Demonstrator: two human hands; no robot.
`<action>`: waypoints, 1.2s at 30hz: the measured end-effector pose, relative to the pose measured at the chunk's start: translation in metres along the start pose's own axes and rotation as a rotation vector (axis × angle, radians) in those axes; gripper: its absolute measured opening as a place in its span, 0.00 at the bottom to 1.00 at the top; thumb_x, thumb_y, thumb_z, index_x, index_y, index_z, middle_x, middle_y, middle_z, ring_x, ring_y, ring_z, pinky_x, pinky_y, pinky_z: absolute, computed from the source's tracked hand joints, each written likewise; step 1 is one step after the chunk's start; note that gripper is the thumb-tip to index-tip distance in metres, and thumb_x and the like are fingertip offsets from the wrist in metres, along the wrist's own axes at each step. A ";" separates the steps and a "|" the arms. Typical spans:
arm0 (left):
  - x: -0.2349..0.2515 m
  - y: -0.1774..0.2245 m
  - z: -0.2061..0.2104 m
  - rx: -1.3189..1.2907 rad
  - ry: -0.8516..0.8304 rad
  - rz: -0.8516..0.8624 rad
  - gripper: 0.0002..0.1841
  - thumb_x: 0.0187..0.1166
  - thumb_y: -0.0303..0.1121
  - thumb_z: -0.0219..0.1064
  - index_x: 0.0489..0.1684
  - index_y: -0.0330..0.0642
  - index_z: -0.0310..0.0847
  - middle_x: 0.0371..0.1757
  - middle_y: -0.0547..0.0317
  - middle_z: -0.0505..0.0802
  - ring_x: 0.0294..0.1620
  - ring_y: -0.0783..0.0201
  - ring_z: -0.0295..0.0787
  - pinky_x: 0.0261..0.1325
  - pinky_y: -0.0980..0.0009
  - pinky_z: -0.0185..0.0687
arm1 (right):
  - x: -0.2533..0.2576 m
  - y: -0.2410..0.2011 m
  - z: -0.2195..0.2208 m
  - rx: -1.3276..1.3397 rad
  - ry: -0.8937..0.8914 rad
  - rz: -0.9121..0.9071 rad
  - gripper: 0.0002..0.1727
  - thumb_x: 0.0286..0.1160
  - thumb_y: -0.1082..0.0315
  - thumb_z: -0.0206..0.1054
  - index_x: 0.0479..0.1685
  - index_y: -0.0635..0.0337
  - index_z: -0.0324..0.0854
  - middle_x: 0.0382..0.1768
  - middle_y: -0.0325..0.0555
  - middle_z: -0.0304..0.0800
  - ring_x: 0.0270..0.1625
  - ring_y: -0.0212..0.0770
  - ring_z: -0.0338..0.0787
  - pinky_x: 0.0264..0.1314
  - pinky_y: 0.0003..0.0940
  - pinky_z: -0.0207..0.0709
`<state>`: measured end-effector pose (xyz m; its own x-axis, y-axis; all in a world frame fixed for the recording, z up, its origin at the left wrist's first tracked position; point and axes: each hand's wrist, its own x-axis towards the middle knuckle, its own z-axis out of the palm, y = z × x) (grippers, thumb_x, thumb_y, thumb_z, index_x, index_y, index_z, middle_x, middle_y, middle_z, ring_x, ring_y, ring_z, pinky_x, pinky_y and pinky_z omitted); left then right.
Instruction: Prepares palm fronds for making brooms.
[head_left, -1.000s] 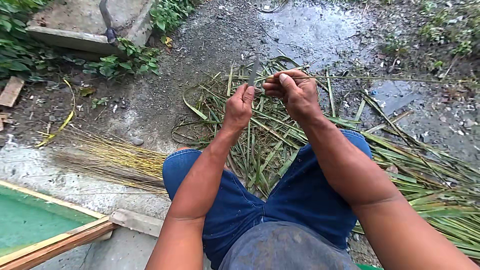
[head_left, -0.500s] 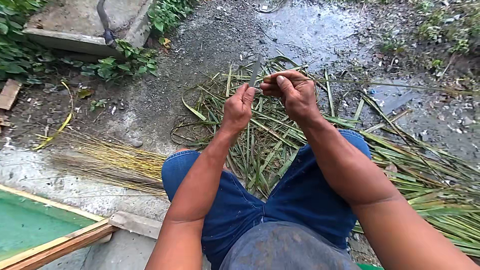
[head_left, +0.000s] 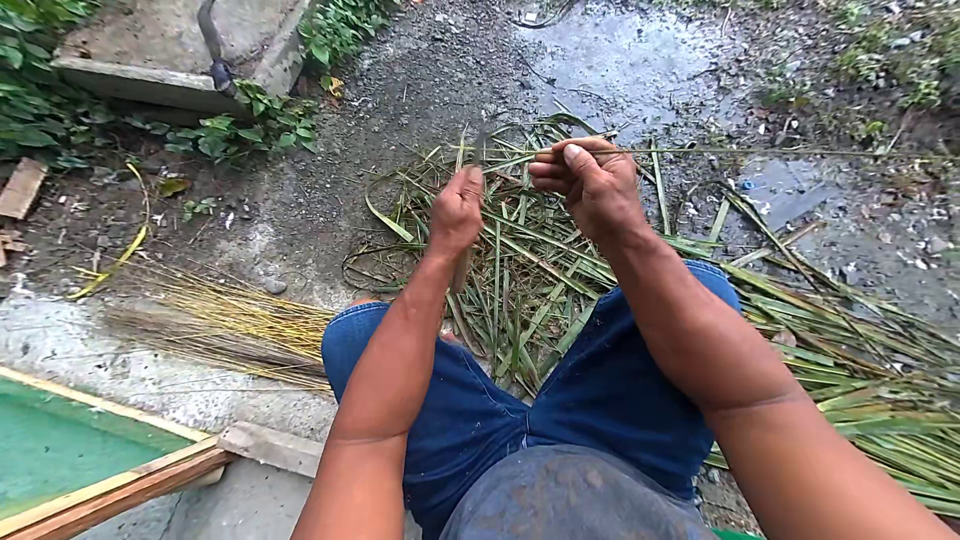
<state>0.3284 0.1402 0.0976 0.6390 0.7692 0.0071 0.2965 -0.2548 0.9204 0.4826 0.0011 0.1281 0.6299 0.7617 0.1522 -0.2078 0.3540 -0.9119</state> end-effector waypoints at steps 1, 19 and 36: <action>0.006 -0.006 -0.005 -0.036 0.034 -0.061 0.27 0.96 0.49 0.40 0.77 0.40 0.74 0.30 0.56 0.84 0.19 0.62 0.79 0.24 0.62 0.83 | 0.000 -0.001 -0.002 -0.001 0.007 -0.004 0.15 0.92 0.74 0.44 0.52 0.68 0.78 0.43 0.54 0.96 0.44 0.47 0.98 0.54 0.44 0.93; -0.012 0.015 0.019 0.080 -0.015 0.155 0.25 0.96 0.45 0.45 0.76 0.36 0.76 0.32 0.54 0.87 0.21 0.63 0.82 0.27 0.62 0.85 | 0.000 0.000 -0.001 -0.051 -0.010 -0.068 0.14 0.91 0.75 0.47 0.53 0.70 0.80 0.45 0.55 0.96 0.45 0.48 0.98 0.55 0.44 0.93; -0.013 0.017 0.016 0.104 -0.006 0.176 0.25 0.96 0.44 0.46 0.76 0.36 0.76 0.30 0.53 0.86 0.21 0.62 0.82 0.27 0.61 0.84 | -0.005 0.003 0.006 -0.158 -0.054 -0.176 0.14 0.91 0.76 0.49 0.56 0.72 0.80 0.49 0.55 0.96 0.50 0.47 0.98 0.59 0.43 0.93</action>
<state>0.3365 0.1164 0.1064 0.6912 0.7043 0.1618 0.2517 -0.4445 0.8597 0.4743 0.0016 0.1270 0.6043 0.7250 0.3304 0.0238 0.3981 -0.9170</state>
